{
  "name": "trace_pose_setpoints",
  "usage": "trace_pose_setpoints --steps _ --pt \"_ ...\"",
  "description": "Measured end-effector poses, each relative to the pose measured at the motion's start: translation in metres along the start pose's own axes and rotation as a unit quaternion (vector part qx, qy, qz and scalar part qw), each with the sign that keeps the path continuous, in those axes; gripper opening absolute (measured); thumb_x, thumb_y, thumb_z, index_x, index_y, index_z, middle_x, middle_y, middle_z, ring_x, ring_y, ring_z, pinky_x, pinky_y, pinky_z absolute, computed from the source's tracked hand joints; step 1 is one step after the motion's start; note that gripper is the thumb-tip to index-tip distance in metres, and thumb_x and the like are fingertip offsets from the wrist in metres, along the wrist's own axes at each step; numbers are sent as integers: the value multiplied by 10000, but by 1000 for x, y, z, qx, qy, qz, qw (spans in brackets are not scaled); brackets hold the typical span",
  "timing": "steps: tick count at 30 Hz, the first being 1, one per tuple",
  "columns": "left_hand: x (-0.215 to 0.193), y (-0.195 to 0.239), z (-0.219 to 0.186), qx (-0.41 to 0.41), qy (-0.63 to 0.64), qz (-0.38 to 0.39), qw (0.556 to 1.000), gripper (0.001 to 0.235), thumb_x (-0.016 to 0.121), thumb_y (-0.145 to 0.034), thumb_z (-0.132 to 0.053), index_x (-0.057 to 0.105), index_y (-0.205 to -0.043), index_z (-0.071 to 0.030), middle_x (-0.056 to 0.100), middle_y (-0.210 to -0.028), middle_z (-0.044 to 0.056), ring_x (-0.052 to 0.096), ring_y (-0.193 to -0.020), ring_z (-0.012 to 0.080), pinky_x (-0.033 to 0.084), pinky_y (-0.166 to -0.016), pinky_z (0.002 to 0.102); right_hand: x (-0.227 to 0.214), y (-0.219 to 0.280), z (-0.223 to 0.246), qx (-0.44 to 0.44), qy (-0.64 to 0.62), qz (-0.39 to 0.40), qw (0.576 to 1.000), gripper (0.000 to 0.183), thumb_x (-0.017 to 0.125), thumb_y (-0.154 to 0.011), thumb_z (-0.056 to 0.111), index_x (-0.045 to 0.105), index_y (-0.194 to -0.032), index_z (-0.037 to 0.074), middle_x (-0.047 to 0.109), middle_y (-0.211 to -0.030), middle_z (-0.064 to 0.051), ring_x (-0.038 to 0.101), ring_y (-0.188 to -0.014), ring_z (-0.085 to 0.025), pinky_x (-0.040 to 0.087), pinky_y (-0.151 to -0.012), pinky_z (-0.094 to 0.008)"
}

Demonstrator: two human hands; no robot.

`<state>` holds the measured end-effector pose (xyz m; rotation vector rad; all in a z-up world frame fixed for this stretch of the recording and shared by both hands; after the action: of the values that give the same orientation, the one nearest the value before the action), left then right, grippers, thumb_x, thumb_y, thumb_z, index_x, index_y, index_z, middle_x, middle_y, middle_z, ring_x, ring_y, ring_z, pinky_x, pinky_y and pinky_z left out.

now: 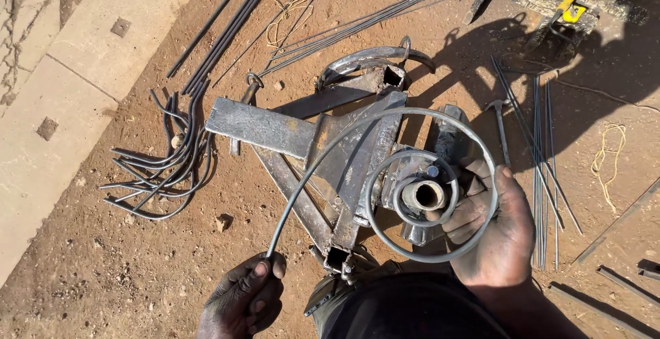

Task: Bending a metal rod into a spiral shape using a manual jig and vise.

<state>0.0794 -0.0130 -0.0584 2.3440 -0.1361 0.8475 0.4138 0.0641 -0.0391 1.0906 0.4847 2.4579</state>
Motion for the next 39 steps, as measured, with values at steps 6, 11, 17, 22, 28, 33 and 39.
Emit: trace_pose_setpoints --steps 6,11,17,22,28,33,39 --pt "3 2 6 0 43 33 999 312 602 -1018 -224 588 -1039 86 315 -561 -9 213 -414 42 202 -299 204 23 -5 6 23 -5 111 994 595 617 -998 540 655 -1253 3 728 -1021 -139 684 -621 -162 565 -542 -366" --pt "8 7 13 -9 73 48 996 294 588 -1029 -226 577 -1033 68 327 -557 -5 219 -393 52 224 -305 216 6 -10 2 42 43 31 998 629 603 -973 612 677 -1186 25 702 -870 -96 630 -550 -134 560 -474 -356" --pt "20 13 20 3 111 56 992 283 599 -1030 -219 579 -1030 63 343 -547 8 227 -383 67 209 -330 234 16 3 13 29 125 -113 985 555 533 -993 601 680 -1075 72 663 -876 -49 534 -537 -155 460 -388 -314" --pt "19 20 28 10 104 26 994 299 597 -1026 -219 600 -1038 79 332 -562 12 212 -393 68 227 -312 230 19 -3 17 15 147 -61 987 549 524 -1026 599 616 -980 60 608 -773 -65 474 -456 -140 438 -356 -307" --pt "21 22 33 15 132 19 991 274 590 -1032 -195 583 -1012 79 343 -545 29 234 -389 83 192 -341 249 26 -4 16 33 129 -30 991 528 495 -1064 577 624 -1039 66 520 -653 -64 401 -398 -113 455 -377 -342" --pt "29 23 33 26 121 7 992 281 623 -1011 -204 595 -984 74 368 -533 18 258 -385 69 194 -360 250 26 0 21 10 169 -52 984 598 510 -1017 614 632 -1049 29 569 -679 -76 431 -416 -124 454 -365 -327" --pt "28 31 55 27 130 -49 990 284 599 -1010 -222 596 -986 61 337 -533 19 233 -400 105 151 -372 296 31 5 24 16 200 -84 976 602 457 -1023 617 631 -1056 42 587 -778 -86 405 -447 -142 444 -384 -355"
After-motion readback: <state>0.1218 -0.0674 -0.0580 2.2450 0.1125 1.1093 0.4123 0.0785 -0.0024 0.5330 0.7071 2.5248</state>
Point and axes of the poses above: each hand's wrist, its own y-axis away from the middle knuckle, its own x-axis out of the palm, z = x × y, the point moved 9 cm from there along -y, towards the middle knuckle
